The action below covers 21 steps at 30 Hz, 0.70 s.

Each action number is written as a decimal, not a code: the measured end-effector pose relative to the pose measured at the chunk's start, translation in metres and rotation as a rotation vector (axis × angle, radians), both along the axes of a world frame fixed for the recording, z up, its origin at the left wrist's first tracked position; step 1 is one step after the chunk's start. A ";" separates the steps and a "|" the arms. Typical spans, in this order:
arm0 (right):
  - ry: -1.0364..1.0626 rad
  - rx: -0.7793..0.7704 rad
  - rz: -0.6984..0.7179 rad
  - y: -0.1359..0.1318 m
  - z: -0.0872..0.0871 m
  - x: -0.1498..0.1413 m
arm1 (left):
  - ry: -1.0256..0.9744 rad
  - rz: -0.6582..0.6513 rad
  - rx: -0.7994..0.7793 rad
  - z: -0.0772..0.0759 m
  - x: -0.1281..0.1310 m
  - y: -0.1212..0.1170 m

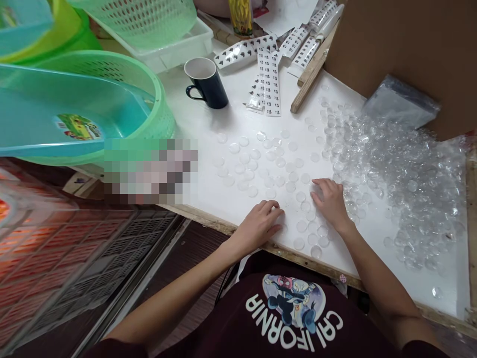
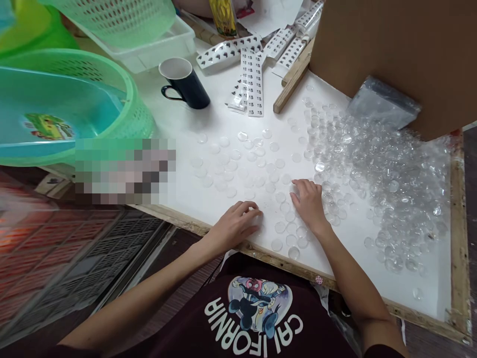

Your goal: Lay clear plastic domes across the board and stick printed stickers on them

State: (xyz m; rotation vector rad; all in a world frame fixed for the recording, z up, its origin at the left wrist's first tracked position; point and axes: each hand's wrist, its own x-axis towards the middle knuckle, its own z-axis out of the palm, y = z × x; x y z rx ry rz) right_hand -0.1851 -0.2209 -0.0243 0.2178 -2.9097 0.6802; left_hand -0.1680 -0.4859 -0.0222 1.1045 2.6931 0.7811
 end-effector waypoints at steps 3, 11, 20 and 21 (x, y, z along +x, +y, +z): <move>0.010 -0.073 -0.033 0.001 0.002 -0.002 | 0.022 0.021 -0.023 0.001 0.001 0.005; 0.092 -0.109 -0.062 0.002 0.007 0.001 | 0.004 0.012 -0.017 -0.001 0.005 0.009; -0.061 -0.052 0.186 -0.015 0.005 0.039 | -0.052 0.103 0.054 -0.004 -0.003 -0.020; -0.076 -0.091 0.185 -0.015 0.006 0.038 | -0.059 0.107 0.066 -0.003 -0.003 -0.021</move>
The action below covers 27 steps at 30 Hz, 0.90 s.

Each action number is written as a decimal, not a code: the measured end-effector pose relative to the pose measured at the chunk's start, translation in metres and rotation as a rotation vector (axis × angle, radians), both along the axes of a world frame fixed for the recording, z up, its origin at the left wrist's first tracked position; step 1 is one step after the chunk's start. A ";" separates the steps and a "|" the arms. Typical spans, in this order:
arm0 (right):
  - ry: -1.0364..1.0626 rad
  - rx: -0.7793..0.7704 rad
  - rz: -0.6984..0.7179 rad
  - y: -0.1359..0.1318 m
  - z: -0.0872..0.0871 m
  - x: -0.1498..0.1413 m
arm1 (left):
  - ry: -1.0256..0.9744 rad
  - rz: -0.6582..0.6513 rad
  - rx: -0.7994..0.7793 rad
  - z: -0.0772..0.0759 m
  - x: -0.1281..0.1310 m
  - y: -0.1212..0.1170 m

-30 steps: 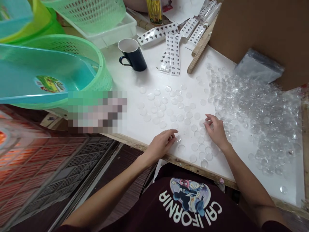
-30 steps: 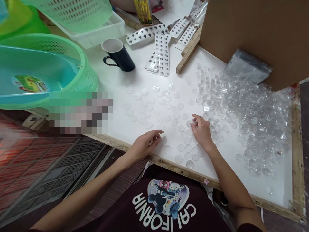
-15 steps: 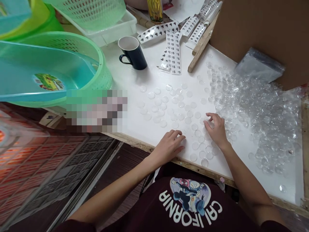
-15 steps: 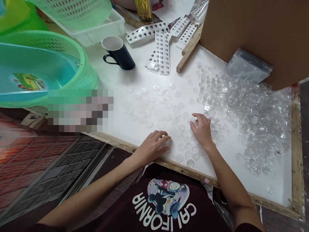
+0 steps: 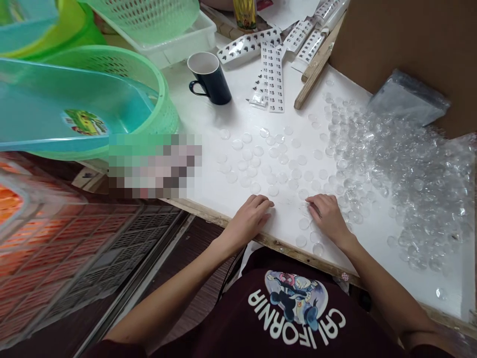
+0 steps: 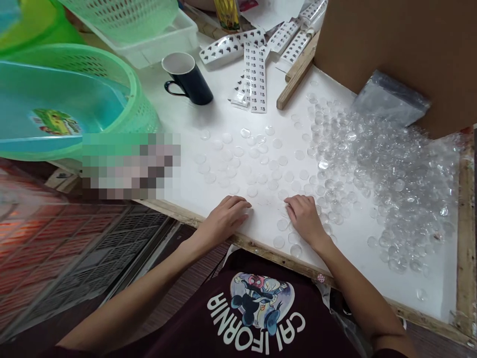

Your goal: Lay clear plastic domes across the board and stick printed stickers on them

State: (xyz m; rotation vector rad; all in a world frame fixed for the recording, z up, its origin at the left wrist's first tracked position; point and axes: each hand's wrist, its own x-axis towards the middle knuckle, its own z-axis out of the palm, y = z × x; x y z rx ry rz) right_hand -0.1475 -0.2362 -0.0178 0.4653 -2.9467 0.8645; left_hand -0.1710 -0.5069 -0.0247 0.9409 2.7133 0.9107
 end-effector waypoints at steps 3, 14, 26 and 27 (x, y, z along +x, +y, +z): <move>-0.092 -0.091 0.019 -0.004 0.004 -0.003 | -0.022 0.053 0.046 0.005 -0.001 -0.002; 0.074 0.062 0.128 -0.035 -0.012 -0.013 | 0.020 0.168 0.050 0.001 -0.006 -0.004; 0.009 -0.065 0.073 -0.041 -0.005 -0.011 | -0.014 0.188 0.058 -0.001 -0.015 -0.019; 0.038 -0.043 0.060 -0.042 -0.005 -0.011 | -0.006 0.164 0.045 -0.002 -0.016 -0.019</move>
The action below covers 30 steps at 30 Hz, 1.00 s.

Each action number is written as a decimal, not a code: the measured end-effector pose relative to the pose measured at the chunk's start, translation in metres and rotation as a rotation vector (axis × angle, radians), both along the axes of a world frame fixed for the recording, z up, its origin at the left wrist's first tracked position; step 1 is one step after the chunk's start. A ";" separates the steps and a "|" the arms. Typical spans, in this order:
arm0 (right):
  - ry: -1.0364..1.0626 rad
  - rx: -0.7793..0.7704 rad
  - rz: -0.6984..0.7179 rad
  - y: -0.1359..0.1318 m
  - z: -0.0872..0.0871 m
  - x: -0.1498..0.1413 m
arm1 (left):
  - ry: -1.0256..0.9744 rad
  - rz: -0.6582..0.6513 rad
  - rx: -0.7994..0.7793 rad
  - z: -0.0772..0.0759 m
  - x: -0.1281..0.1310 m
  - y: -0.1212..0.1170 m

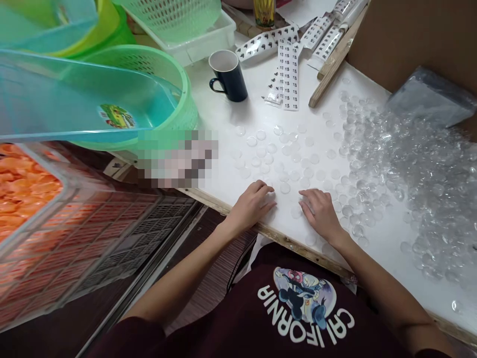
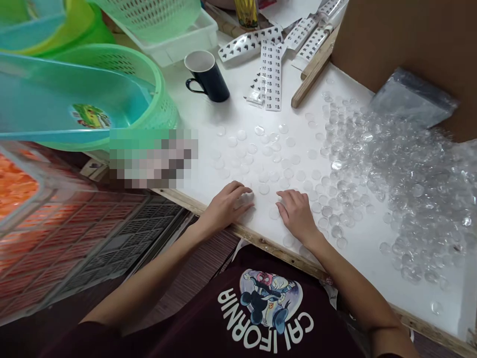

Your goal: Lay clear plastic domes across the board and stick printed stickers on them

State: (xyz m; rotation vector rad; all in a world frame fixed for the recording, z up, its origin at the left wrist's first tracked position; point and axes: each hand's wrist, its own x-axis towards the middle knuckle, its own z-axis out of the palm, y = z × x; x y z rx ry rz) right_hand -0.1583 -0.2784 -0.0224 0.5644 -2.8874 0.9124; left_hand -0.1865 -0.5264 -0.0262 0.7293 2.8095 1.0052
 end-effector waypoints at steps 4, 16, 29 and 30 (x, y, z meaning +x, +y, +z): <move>0.040 0.048 0.071 -0.011 0.002 0.005 | -0.023 -0.061 -0.045 -0.001 -0.002 -0.001; -0.026 0.120 0.325 -0.042 -0.007 0.015 | -0.002 0.000 -0.092 0.000 0.000 -0.007; 0.006 -0.035 0.226 -0.021 -0.005 0.005 | 0.022 -0.009 -0.218 0.010 -0.002 -0.018; 0.028 -0.037 0.208 -0.014 -0.005 0.008 | 0.040 -0.014 -0.232 0.011 -0.002 -0.018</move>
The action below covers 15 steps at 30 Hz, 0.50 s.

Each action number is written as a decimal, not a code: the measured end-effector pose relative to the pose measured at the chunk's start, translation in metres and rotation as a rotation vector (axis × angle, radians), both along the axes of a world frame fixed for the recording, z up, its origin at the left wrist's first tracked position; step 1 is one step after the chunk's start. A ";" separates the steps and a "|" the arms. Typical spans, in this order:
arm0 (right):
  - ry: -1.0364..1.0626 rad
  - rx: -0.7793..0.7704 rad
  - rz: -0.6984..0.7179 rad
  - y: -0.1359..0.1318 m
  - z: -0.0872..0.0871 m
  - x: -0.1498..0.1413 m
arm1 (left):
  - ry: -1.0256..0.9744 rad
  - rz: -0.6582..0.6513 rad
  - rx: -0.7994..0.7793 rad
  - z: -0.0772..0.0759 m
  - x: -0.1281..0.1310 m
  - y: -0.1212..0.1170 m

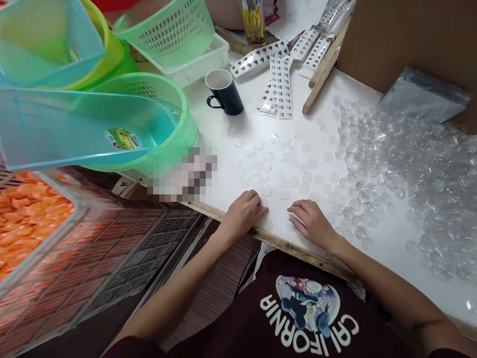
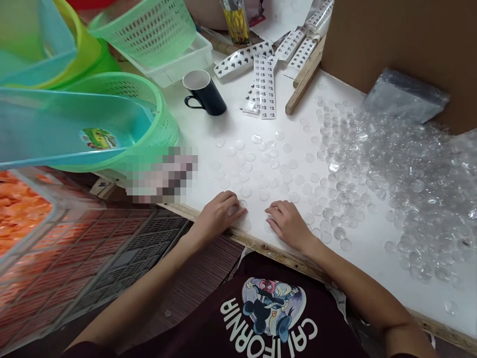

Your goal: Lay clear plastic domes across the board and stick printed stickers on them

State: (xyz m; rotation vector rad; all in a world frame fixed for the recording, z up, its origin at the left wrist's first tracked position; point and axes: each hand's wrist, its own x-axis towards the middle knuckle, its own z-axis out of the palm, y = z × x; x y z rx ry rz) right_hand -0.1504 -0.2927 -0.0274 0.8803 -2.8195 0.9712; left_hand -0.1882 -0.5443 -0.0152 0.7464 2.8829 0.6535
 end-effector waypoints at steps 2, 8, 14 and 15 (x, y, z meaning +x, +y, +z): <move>0.043 0.014 -0.007 0.012 -0.001 0.007 | 0.037 -0.001 -0.013 0.001 0.001 -0.001; 0.047 0.113 0.112 0.007 -0.013 0.020 | -0.020 0.132 0.115 0.000 -0.002 -0.012; 0.052 0.053 0.149 -0.033 -0.016 0.004 | 0.129 0.135 0.041 0.010 -0.004 -0.017; 0.052 0.036 0.140 -0.033 -0.015 0.000 | 0.094 0.076 0.053 0.011 -0.002 -0.014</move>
